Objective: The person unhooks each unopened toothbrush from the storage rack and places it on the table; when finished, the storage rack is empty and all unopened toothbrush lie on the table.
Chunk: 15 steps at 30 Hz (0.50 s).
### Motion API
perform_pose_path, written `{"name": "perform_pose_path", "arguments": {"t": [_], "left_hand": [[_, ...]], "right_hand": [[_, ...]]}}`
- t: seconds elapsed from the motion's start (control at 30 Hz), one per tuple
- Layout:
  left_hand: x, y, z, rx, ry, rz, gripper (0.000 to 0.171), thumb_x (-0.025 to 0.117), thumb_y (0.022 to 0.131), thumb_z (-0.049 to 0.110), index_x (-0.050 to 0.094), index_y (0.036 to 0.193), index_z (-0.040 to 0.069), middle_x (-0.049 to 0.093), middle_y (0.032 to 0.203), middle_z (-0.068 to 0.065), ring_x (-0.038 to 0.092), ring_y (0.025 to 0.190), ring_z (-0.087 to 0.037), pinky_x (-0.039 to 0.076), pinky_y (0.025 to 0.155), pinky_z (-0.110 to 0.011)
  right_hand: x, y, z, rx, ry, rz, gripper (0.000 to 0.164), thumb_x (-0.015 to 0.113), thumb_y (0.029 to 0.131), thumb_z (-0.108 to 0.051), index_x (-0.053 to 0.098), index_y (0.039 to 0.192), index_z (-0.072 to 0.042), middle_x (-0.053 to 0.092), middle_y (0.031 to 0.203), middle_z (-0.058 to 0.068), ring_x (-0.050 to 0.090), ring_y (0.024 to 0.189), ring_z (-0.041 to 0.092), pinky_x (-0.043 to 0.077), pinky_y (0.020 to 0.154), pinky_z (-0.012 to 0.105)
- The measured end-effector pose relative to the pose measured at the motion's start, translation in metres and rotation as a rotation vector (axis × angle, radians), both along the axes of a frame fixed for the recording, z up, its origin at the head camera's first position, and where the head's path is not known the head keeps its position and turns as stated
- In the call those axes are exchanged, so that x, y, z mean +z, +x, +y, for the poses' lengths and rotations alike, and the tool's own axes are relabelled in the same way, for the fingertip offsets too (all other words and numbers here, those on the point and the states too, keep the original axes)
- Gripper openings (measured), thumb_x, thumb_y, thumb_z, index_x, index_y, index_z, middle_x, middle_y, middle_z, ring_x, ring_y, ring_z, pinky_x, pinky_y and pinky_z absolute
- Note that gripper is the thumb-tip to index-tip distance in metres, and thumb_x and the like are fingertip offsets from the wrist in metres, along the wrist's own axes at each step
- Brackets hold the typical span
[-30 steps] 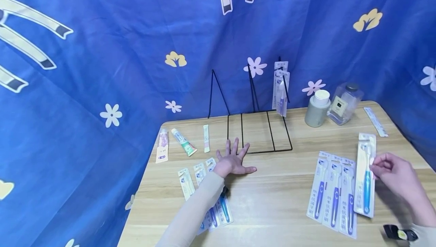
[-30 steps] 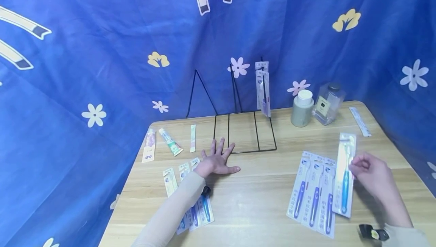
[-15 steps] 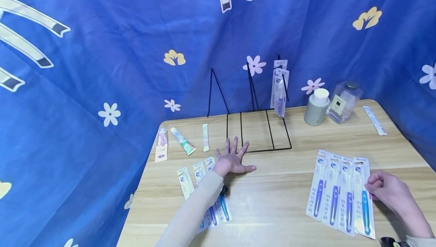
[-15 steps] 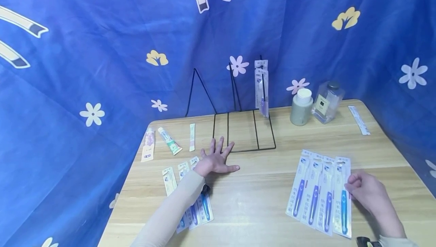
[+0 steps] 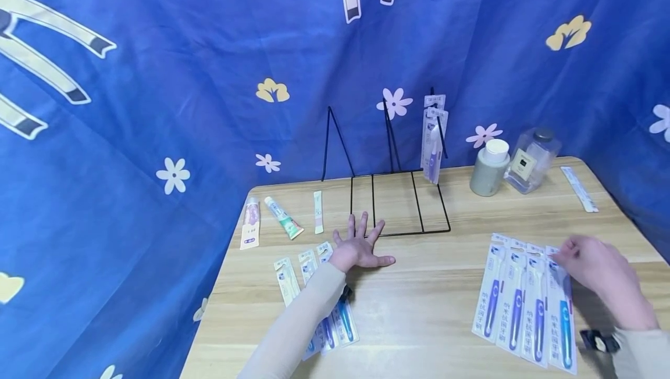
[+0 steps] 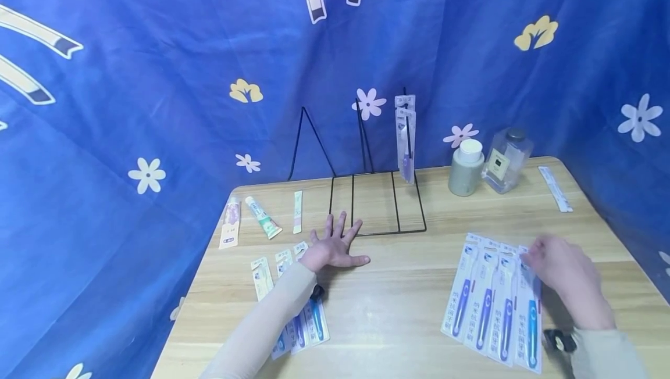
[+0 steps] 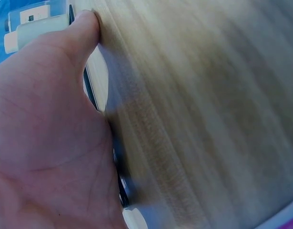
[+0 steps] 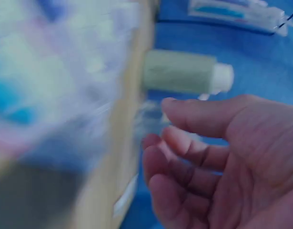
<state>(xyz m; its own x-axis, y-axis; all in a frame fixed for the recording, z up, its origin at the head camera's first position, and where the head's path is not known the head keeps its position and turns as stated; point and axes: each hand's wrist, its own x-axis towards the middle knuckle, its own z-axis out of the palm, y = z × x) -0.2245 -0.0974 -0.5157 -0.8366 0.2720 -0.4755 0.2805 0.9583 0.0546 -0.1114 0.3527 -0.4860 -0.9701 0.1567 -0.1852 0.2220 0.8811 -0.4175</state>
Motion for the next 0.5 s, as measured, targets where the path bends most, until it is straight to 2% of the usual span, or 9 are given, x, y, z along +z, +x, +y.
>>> {"name": "perform_pose_path", "arguments": {"t": [0.13, 0.2, 0.3, 0.4, 0.5], "left_hand": [[0.002, 0.001, -0.001, 0.008, 0.002, 0.003, 0.101, 0.043, 0.081, 0.090, -0.006, 0.160, 0.049, -0.023, 0.170, 0.000, -0.021, 0.157, -0.035, 0.007, 0.116, -0.080], [0.002, 0.002, -0.002, 0.009, -0.001, 0.005, 0.101, 0.042, 0.082, 0.091, -0.006, 0.160, 0.049, -0.023, 0.171, 0.000, -0.021, 0.157, -0.035, 0.007, 0.117, -0.079], [0.002, 0.003, -0.002, 0.010, -0.009, -0.006, 0.101, 0.042, 0.082, 0.091, -0.007, 0.160, 0.049, -0.023, 0.170, 0.000, -0.022, 0.157, -0.035, 0.006, 0.117, -0.079], [-0.001, 0.001, -0.001, 0.017, -0.013, -0.019, 0.101, 0.043, 0.081, 0.091, -0.007, 0.159, 0.051, -0.024, 0.170, 0.002, -0.023, 0.157, -0.034, 0.005, 0.117, -0.079], [-0.007, -0.003, -0.002, 0.027, -0.009, -0.019, 0.103, 0.044, 0.078, 0.093, -0.008, 0.158, 0.053, -0.025, 0.170, 0.004, -0.024, 0.156, -0.032, 0.004, 0.117, -0.079]], "right_hand": [[0.025, -0.045, -0.032, 0.127, -0.070, 0.255, 0.024, 0.072, 0.092, -0.024, 0.071, 0.100, -0.002, 0.072, 0.088, 0.013, 0.065, 0.075, 0.027, 0.049, 0.063, 0.039], [0.034, -0.070, -0.051, 0.192, -0.155, 0.366, 0.024, 0.072, 0.093, -0.020, 0.071, 0.108, -0.001, 0.074, 0.098, 0.018, 0.069, 0.084, 0.033, 0.055, 0.072, 0.048], [0.042, -0.107, -0.079, 0.265, -0.276, 0.497, 0.024, 0.072, 0.093, -0.013, 0.071, 0.115, -0.002, 0.071, 0.119, 0.020, 0.070, 0.099, 0.040, 0.055, 0.086, 0.058], [0.044, -0.140, -0.104, 0.312, -0.363, 0.609, 0.024, 0.073, 0.090, -0.007, 0.072, 0.114, -0.002, 0.064, 0.137, 0.019, 0.066, 0.113, 0.041, 0.053, 0.096, 0.058], [0.049, -0.164, -0.124, 0.328, -0.427, 0.701, 0.020, 0.073, 0.088, -0.004, 0.074, 0.107, -0.001, 0.062, 0.140, 0.019, 0.061, 0.122, 0.043, 0.051, 0.102, 0.055]]}}
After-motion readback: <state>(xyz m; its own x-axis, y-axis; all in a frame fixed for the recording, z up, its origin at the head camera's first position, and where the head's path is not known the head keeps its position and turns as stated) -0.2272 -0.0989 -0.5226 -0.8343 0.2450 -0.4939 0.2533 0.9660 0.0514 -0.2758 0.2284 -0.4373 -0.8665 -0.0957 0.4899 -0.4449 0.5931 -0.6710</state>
